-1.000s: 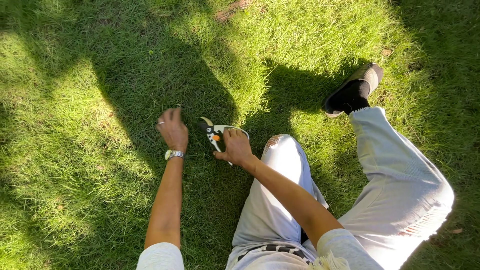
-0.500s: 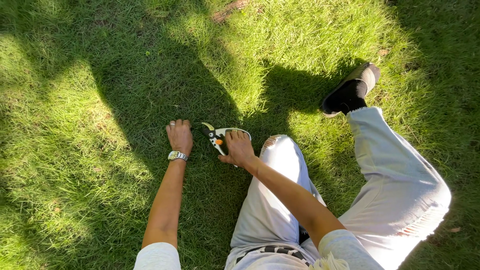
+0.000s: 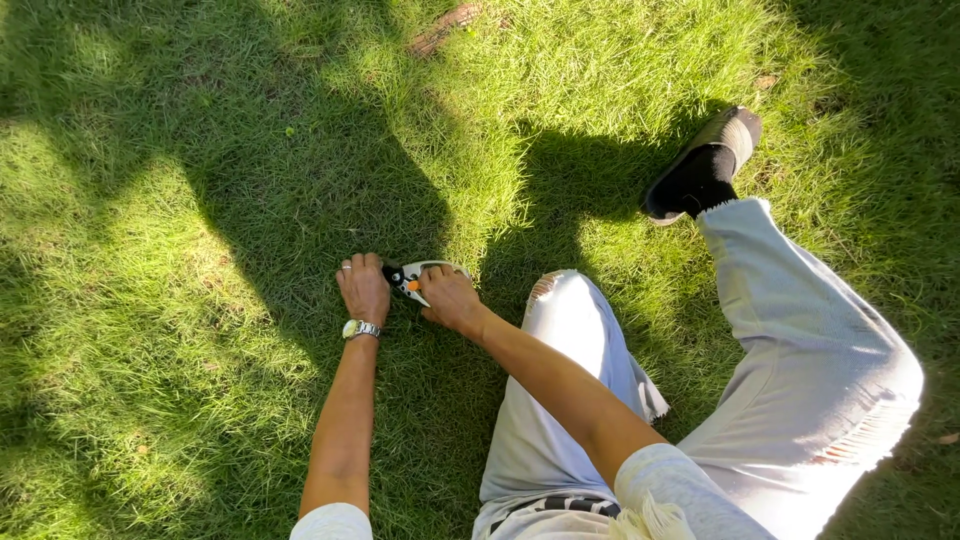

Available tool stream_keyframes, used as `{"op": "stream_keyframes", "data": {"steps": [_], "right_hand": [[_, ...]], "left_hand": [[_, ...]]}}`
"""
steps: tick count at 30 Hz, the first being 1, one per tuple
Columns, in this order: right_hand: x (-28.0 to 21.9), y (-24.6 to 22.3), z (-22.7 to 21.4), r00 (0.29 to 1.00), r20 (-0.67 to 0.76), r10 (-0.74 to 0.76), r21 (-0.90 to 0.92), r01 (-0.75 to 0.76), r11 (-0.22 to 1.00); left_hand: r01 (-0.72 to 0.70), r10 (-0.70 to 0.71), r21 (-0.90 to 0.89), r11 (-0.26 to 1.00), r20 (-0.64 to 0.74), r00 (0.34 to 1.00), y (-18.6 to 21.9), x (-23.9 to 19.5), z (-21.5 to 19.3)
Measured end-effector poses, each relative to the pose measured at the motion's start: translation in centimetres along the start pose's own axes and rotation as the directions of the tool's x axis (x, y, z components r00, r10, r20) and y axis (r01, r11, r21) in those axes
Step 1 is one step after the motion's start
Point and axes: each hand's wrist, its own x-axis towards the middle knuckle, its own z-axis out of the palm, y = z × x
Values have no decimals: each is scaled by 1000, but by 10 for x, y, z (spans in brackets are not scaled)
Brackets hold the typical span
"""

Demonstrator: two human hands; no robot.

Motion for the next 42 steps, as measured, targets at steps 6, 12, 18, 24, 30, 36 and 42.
{"op": "stream_keyframes", "data": {"steps": [6,12,18,24,30,36,42], "right_hand": [[-13,20,47,999,28,34,137,-37,990],[-19,-2,-31,999,-45,21,14,-20,1000],[10,-13,-6,1000,8,-14,-4,14,1000],[-10,6,28,999,-15,-30,150,32,988],[-39,27,-19,988,130,81,-72,-72,995],[-36,36,-23,970,201,137,-109,-117,987],[-13,20,-32,991,79,106,-79,-100,992]], "left_hand": [[76,-78,-82,994,-15,997,3,4,3],[56,-61,-108,993,-35,998,1,0,2],[48,-57,-121,991,-71,996,-5,0,1],[153,-164,-137,979,-73,984,-33,1,41],[113,-114,-20,993,-251,961,-26,3,1],[-89,83,-50,995,-117,990,3,12,-10],[-49,41,112,992,71,997,-13,28,28]]}}
